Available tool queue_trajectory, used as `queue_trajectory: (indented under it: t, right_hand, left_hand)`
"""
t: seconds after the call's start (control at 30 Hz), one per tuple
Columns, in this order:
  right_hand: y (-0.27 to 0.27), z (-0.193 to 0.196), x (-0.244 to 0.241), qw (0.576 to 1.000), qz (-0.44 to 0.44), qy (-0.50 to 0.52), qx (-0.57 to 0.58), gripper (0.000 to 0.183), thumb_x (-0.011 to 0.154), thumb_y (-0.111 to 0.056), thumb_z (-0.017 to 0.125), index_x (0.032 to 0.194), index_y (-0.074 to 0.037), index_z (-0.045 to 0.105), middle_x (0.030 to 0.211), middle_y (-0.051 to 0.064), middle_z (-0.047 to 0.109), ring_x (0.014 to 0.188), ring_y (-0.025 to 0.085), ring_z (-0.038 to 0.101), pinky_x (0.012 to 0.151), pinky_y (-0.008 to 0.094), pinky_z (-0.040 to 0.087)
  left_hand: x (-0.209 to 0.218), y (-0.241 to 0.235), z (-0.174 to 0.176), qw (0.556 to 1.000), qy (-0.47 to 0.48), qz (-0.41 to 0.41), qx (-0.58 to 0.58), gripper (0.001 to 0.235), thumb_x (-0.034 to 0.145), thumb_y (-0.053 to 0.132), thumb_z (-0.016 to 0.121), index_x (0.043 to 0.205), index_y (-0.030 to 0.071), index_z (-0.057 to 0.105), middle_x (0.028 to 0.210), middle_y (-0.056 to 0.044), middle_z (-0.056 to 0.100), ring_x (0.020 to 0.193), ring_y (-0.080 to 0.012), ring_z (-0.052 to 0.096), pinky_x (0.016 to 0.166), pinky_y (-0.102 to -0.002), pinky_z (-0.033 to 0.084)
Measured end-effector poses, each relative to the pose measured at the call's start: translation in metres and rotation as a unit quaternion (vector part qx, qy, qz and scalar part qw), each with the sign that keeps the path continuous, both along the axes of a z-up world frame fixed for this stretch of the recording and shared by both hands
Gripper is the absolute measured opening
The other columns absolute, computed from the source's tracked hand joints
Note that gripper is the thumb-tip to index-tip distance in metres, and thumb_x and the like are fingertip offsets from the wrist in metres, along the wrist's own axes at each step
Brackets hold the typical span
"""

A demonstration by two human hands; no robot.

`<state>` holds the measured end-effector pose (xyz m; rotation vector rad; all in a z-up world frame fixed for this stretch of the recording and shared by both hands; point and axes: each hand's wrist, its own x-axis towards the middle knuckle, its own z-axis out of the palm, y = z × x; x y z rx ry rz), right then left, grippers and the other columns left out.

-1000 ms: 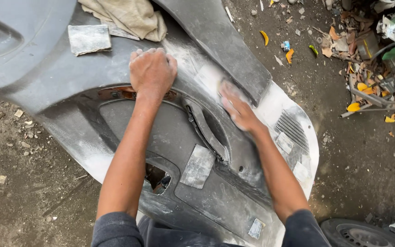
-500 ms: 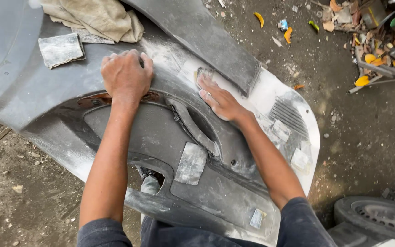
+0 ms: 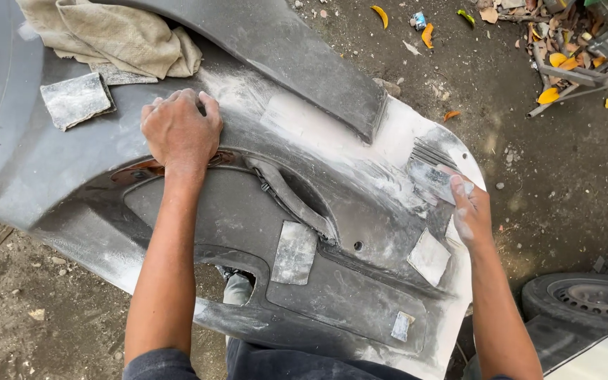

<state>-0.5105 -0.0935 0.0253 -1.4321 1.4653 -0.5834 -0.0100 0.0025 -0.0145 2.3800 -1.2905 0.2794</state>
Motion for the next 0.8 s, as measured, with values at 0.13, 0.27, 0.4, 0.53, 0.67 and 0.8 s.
queue_trajectory:
  t: [0.13, 0.27, 0.4, 0.53, 0.67, 0.8]
  right_hand:
    - [0.003, 0.01, 0.021, 0.998, -0.032, -0.044, -0.03, 0.047, 0.105, -0.04, 0.054, 0.13, -0.002, 0.067, 0.118, 0.009, 0.073, 0.099, 0.018, 0.072, 0.081, 0.035, 0.064]
    - [0.002, -0.02, -0.004, 0.992, -0.072, -0.057, -0.085, 0.039, 0.108, -0.033, 0.062, 0.127, 0.0, 0.071, 0.11, 0.011, 0.073, 0.089, 0.015, 0.067, 0.076, 0.03, 0.057]
    - [0.03, -0.012, -0.021, 0.986, -0.106, 0.05, -0.12, 0.036, 0.112, -0.031, 0.063, 0.124, 0.001, 0.073, 0.105, 0.01, 0.073, 0.09, 0.014, 0.064, 0.081, 0.028, 0.052]
    - [0.061, 0.001, -0.053, 0.983, -0.12, 0.027, -0.135, 0.037, 0.114, -0.029, 0.064, 0.126, 0.005, 0.074, 0.104, 0.012, 0.072, 0.09, 0.017, 0.062, 0.084, 0.031, 0.05]
    - [0.083, 0.016, -0.059, 0.955, -0.168, -0.169, -0.179, 0.038, 0.111, -0.027, 0.071, 0.124, 0.009, 0.068, 0.116, 0.016, 0.072, 0.105, 0.021, 0.069, 0.102, 0.038, 0.057]
    - [0.091, 0.009, -0.075, 0.943, -0.186, -0.199, -0.189, 0.036, 0.115, -0.022, 0.071, 0.121, 0.013, 0.066, 0.116, 0.017, 0.07, 0.106, 0.022, 0.069, 0.108, 0.04, 0.057]
  left_hand:
    - [-0.005, -0.001, 0.01, 1.0, 0.002, -0.007, 0.011, 0.036, 0.102, 0.032, 0.062, 0.079, 0.006, 0.074, 0.081, -0.012, 0.073, 0.073, -0.0291, 0.065, 0.077, -0.042, 0.048]
    - [-0.005, -0.013, 0.012, 0.993, 0.064, -0.032, 0.09, 0.034, 0.101, 0.035, 0.053, 0.1, 0.006, 0.072, 0.104, -0.015, 0.068, 0.095, -0.0329, 0.061, 0.093, -0.048, 0.041]
    - [-0.077, -0.059, 0.041, 0.873, 0.073, -0.142, 0.461, 0.081, 0.107, 0.057, 0.015, 0.15, -0.009, 0.038, 0.163, -0.028, 0.02, 0.152, -0.0425, 0.018, 0.123, -0.055, 0.01]
    - [-0.212, -0.077, 0.026, 0.842, 0.012, -0.192, 0.503, 0.091, 0.104, 0.063, 0.013, 0.15, -0.013, 0.034, 0.158, -0.038, 0.025, 0.145, -0.0534, 0.028, 0.118, -0.058, 0.022]
    - [-0.295, -0.064, 0.036, 0.794, 0.097, -0.371, 0.472, 0.088, 0.107, 0.063, 0.015, 0.144, -0.008, 0.051, 0.16, -0.04, 0.025, 0.149, -0.0562, 0.024, 0.123, -0.059, 0.02]
    - [-0.272, -0.082, -0.007, 0.76, 0.087, -0.501, 0.404, 0.073, 0.109, 0.054, 0.01, 0.163, 0.006, 0.025, 0.171, -0.021, 0.018, 0.157, -0.0354, 0.022, 0.128, -0.056, 0.019]
